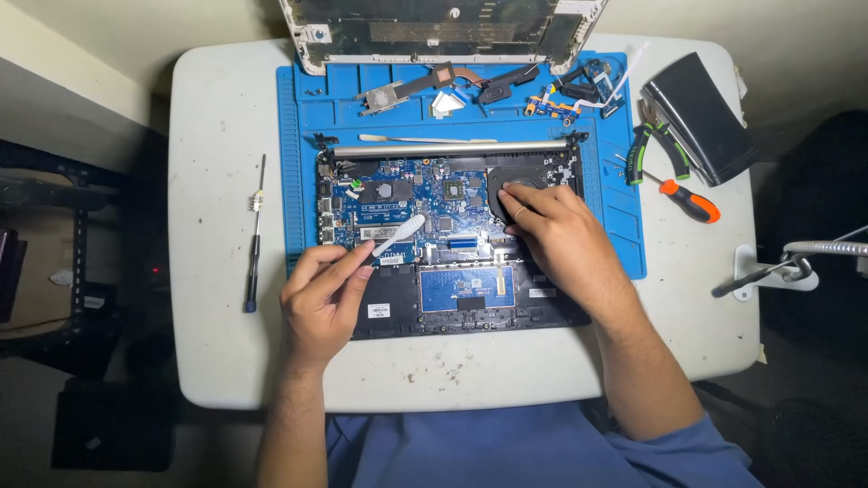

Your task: Cleaning a laptop cooling fan with a brush and then installing it into the laptop chassis using a screwdriver

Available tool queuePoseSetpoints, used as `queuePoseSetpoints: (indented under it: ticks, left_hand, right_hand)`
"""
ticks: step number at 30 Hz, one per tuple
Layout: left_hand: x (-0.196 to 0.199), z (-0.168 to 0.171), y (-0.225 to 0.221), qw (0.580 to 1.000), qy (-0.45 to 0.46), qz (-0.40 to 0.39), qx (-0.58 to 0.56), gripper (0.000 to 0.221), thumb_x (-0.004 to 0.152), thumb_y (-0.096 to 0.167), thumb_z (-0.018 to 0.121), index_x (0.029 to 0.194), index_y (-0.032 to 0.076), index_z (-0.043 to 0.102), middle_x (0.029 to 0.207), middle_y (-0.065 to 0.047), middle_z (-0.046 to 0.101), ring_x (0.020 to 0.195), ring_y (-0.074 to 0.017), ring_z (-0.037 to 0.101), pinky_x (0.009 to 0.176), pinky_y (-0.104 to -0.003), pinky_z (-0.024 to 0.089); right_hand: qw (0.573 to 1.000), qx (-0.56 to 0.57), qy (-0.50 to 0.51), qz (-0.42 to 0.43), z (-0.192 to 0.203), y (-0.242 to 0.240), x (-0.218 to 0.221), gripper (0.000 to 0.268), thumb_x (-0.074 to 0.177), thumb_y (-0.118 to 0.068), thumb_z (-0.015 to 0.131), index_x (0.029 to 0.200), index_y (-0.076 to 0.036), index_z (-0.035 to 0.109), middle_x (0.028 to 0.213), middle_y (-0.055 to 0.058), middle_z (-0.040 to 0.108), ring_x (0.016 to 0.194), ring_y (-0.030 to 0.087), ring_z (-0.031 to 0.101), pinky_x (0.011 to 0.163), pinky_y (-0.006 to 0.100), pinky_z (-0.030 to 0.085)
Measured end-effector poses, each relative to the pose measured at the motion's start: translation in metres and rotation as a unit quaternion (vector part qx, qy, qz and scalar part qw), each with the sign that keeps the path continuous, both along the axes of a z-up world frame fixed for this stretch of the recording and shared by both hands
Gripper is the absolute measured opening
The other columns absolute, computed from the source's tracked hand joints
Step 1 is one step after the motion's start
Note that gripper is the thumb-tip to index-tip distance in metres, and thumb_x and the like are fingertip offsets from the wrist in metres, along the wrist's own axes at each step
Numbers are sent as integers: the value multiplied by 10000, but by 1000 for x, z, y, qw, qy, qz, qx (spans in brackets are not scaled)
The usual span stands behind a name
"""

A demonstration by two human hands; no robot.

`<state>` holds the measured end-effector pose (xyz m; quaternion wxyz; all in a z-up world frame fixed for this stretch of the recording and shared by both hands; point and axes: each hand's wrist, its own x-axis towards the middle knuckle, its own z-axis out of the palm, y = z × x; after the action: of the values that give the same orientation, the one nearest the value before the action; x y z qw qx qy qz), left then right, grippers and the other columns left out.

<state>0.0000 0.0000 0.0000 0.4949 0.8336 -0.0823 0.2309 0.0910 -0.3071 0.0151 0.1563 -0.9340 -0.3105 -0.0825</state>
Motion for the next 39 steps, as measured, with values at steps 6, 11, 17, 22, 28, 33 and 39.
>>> queuePoseSetpoints:
  ticks: [6, 11, 17, 22, 28, 33, 39]
  left_hand:
    - [0, -4, 1, 1000, -6, 1, 2, 238, 936, 47, 726, 1152, 81, 818, 848, -100, 665, 502, -176, 617, 452, -292, 508]
    - [-1, -6, 3, 1000, -13, 9, -2, 242, 936, 42, 731, 1157, 84, 820, 864, -89, 669, 527, -164, 621, 480, -292, 517]
    - [-1, -8, 7, 999, -31, 27, -2, 223, 939, 39, 748, 1150, 55, 820, 898, -88, 676, 629, -176, 656, 569, -302, 538]
    - [0, -13, 8, 998, -41, 40, -3, 216, 938, 5, 757, 1144, 24, 819, 917, -117, 684, 707, -223, 679, 639, -332, 558]
    - [-2, -14, 8, 998, -36, 53, 11, 208, 934, 10, 760, 1132, 27, 824, 907, -109, 691, 730, -230, 692, 640, -334, 556]
    - [-1, -18, 7, 998, -42, 52, 5, 199, 928, -2, 764, 1118, 12, 823, 916, -130, 702, 766, -263, 714, 666, -353, 569]
    - [-1, -18, 6, 998, -44, 52, 11, 198, 936, 30, 763, 1122, 44, 829, 899, -95, 695, 696, -201, 671, 634, -321, 545]
  right_hand:
    - [998, 29, 62, 4, 13, 1, 2, 253, 943, -114, 719, 1190, -102, 772, 1201, 88, 751, 1042, 297, 698, 899, 394, 548]
    - [992, 99, 78, -13, 13, -15, 13, 200, 994, -98, 690, 1174, -103, 777, 1203, 82, 750, 1069, 318, 683, 928, 396, 535]
    - [988, 114, 84, -59, 25, -46, 21, 181, 990, -56, 705, 1144, -111, 783, 1115, 73, 771, 976, 317, 708, 886, 407, 552]
    - [987, 114, 105, -48, 32, -46, 22, 147, 958, -33, 725, 1087, -68, 786, 1046, 131, 780, 915, 365, 715, 836, 445, 555]
    - [990, 75, 122, -5, 27, -41, 20, 254, 849, 63, 715, 1032, -90, 802, 1122, 97, 777, 929, 348, 688, 861, 461, 548]
    - [991, 36, 127, -10, 21, -40, 22, 281, 830, 75, 700, 1007, -111, 814, 1152, 64, 760, 936, 311, 682, 870, 452, 540]
    - [992, 20, 121, -9, 18, -41, 21, 301, 835, 50, 696, 1004, -167, 820, 1163, 27, 754, 929, 277, 680, 864, 439, 540]
